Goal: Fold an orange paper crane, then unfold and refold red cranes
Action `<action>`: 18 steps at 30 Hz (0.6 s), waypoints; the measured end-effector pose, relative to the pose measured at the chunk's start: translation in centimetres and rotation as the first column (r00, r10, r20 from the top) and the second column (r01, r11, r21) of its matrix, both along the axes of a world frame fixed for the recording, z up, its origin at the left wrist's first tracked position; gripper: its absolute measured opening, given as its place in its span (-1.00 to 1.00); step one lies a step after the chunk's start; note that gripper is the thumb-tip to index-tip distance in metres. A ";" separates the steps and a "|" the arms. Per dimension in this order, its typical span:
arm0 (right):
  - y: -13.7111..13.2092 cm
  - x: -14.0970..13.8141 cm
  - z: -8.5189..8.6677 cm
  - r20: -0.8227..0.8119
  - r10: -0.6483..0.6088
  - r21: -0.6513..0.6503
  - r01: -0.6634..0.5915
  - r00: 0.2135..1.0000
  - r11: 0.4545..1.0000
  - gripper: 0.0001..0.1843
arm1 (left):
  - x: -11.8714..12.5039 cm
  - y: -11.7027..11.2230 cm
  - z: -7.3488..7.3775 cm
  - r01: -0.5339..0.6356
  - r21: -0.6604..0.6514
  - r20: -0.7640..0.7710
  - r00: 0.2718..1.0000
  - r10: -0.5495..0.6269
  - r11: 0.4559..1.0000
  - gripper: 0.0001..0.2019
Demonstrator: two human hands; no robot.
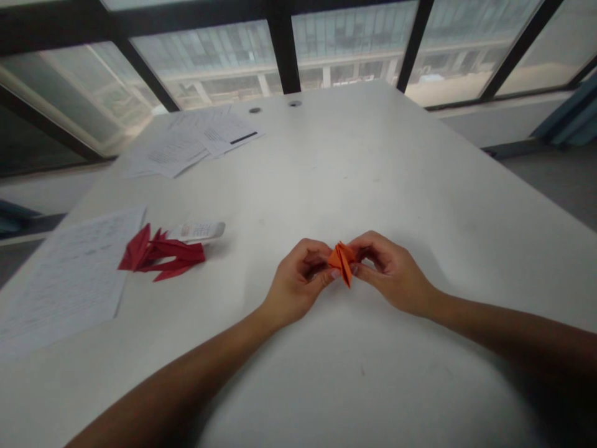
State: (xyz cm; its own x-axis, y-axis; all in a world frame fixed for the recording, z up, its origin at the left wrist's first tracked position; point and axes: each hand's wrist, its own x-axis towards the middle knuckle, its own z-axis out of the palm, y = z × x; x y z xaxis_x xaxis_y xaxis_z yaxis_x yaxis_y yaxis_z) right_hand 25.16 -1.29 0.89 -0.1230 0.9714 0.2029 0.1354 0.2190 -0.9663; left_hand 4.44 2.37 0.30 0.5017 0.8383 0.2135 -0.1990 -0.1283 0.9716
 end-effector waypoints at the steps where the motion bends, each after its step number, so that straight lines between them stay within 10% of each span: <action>1: 0.0 0.0 -0.1 0.007 -0.015 0.003 0.015 1.000 1.000 -0.79 | 0.0 0.1 0.1 0.017 -0.027 0.016 1.000 -0.016 0.999 -0.72; 12: 0.0 -0.5 -0.5 -0.218 -0.048 -0.175 0.010 0.975 0.985 -0.76 | 0.2 0.9 0.4 0.061 -0.196 0.036 0.998 -0.055 0.979 -0.64; 18: -0.3 -0.6 -0.1 0.006 -0.144 -0.086 0.144 0.989 0.986 -0.84 | 0.3 0.7 0.3 -0.045 -0.171 -0.051 0.998 0.037 0.984 -0.67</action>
State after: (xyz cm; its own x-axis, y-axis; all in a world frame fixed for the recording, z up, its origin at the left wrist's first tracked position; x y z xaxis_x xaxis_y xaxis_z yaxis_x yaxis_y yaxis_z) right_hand 24.60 -1.60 0.82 0.0199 0.9928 0.1184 0.1594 0.1137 -0.9806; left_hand 4.72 3.03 0.56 0.4724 0.8804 0.0412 -0.1497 0.0341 0.9881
